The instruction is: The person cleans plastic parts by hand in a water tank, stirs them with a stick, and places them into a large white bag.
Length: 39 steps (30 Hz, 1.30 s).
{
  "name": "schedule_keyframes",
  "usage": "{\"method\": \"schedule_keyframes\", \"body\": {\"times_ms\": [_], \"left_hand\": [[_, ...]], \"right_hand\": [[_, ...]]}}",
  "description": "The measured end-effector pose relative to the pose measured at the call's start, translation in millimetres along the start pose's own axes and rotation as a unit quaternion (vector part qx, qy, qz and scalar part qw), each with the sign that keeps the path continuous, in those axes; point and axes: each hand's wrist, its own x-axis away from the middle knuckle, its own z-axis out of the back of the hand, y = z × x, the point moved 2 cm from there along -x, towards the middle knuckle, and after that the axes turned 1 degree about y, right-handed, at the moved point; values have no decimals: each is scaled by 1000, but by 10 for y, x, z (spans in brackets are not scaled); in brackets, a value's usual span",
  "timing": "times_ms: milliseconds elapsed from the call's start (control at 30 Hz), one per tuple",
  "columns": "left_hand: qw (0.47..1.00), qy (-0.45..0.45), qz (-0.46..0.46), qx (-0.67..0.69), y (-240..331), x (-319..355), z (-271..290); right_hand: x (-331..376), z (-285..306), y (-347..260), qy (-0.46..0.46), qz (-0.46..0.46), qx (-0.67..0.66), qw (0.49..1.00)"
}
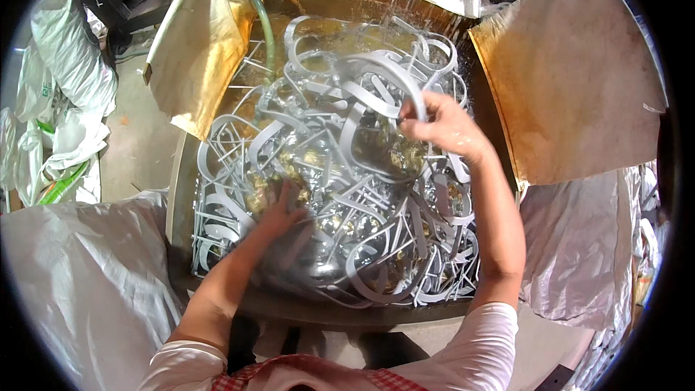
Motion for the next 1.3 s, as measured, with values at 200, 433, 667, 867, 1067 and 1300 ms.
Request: {"method": "schedule_keyframes", "body": {"times_ms": [200,433,667,867,1067,1300], "left_hand": [[997,45,-61,32,-153,-15,-89],[998,46,-30,-40,27,-14,-92],[996,35,-9,76,-27,1,-48],[1000,24,-11,-9,-76,-61,-127],[996,4,-19,-83,-204,-105,-193],[999,39,7,18,-94,-38,-75]], "right_hand": [[-454,1339,-73,277,59,-255,925],[-224,1315,1793,467,-190,243,828],[-440,133,2103,239,-125,488,830],[-349,-1,2129,36,-334,433,837],[35,170,1607,-114,-278,252,920],[-477,691,661,224,-145,480,836]]}}
